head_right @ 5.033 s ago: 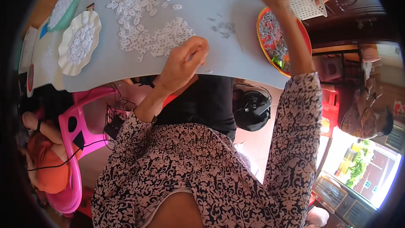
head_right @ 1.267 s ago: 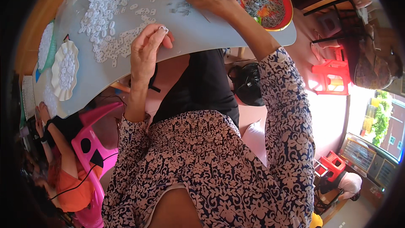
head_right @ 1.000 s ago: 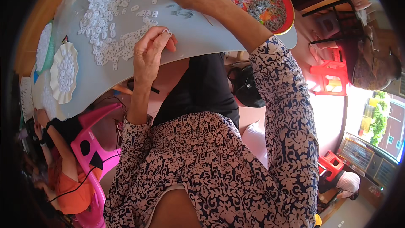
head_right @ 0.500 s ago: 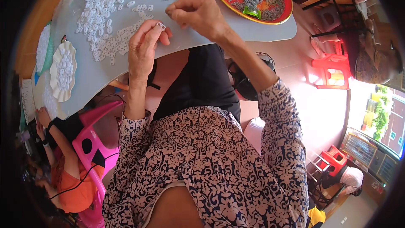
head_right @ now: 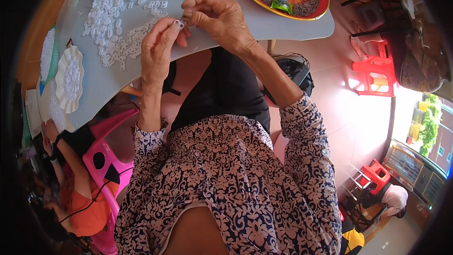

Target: Sorting small white plastic components by hand on a table into different groups or trays.

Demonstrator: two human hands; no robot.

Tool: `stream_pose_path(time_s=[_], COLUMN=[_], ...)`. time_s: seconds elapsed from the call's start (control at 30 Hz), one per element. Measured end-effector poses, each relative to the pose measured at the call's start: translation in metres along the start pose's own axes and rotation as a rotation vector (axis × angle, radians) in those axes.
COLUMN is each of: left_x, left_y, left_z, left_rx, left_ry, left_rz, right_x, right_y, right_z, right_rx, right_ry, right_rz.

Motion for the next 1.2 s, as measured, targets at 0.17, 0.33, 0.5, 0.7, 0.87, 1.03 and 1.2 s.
stream_pose_path(time_s=[0.17, 0.33, 0.5, 0.7, 0.87, 1.03, 1.2], left_x=[0.0011, 0.0015, 0.0005, 0.0007, 0.0006, 0.0015, 0.002], left_y=[-0.0009, -0.0008, -0.0011, -0.0011, -0.0042, -0.0042, -0.0036], left_z=[-0.0019, -0.0022, -0.0015, -0.0006, -0.0039, -0.0002, -0.0007], left_rx=[0.013, 0.026, 0.027, 0.034, -0.008, -0.013, -0.016], left_ry=[0.005, -0.001, -0.001, -0.003, -0.032, -0.012, -0.068], left_rz=[-0.005, -0.016, -0.01, -0.011, -0.001, -0.028, -0.082], right_x=[0.0012, 0.0018, 0.0027, 0.003, 0.0057, 0.0066, 0.0055], right_y=[0.0005, -0.0009, 0.002, -0.0011, -0.0006, -0.001, -0.0055], right_z=[-0.0007, 0.0009, 0.0006, 0.0008, 0.0004, 0.0006, 0.002], right_rx=[0.009, 0.025, 0.055, 0.018, 0.004, 0.019, 0.049], right_ry=[0.01, 0.029, 0.022, 0.03, 0.049, 0.071, 0.146], right_rz=[-0.003, -0.014, -0.052, -0.018, -0.022, -0.027, 0.021])
Point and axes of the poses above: each hand's wrist, its own x-axis away from the middle knuckle, its own y-axis out of the back of the hand, z = x × y, the point moved 7 cm from there along -x, towards the middle knuckle, and after that the axes turned 6 degrees about -x, right-handed, at the moved point
